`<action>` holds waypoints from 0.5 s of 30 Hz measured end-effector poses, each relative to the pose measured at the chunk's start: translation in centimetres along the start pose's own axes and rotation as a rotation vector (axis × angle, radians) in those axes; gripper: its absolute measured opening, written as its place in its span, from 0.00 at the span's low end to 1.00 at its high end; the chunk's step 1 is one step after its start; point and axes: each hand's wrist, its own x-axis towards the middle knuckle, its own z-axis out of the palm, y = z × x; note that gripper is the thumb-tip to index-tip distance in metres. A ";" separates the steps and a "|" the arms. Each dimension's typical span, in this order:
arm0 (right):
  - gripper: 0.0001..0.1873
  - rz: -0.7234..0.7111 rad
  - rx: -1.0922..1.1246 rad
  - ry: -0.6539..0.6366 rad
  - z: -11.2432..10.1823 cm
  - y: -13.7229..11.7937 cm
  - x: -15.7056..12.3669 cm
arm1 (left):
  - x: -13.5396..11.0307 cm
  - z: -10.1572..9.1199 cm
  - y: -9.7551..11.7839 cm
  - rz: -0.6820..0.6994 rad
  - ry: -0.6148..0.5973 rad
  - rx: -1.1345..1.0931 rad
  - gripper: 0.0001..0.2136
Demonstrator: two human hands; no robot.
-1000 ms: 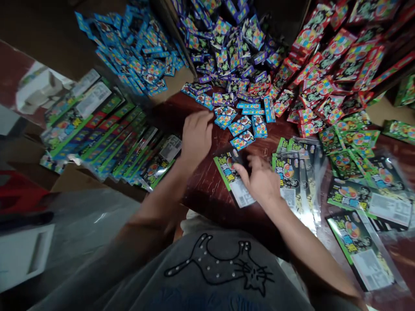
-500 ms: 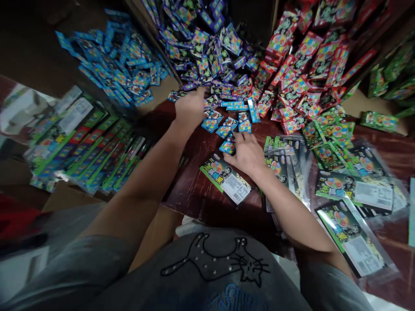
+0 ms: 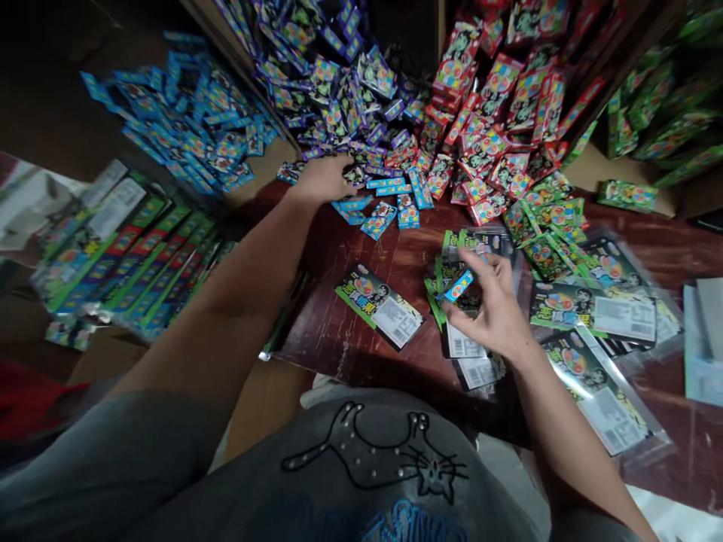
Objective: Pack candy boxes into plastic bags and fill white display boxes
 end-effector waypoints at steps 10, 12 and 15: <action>0.26 -0.115 0.099 -0.003 -1.1 0.9 1.3 | -12.2 4.4 6.7 0.224 0.074 -0.892 0.23; 0.27 -0.116 0.119 -0.045 -1.1 1.2 1.7 | -14.4 7.2 9.5 0.247 -0.061 -1.098 0.21; 0.41 -0.087 0.124 -0.141 -1.6 2.0 1.7 | -15.7 10.4 12.4 0.315 -0.155 -1.199 0.20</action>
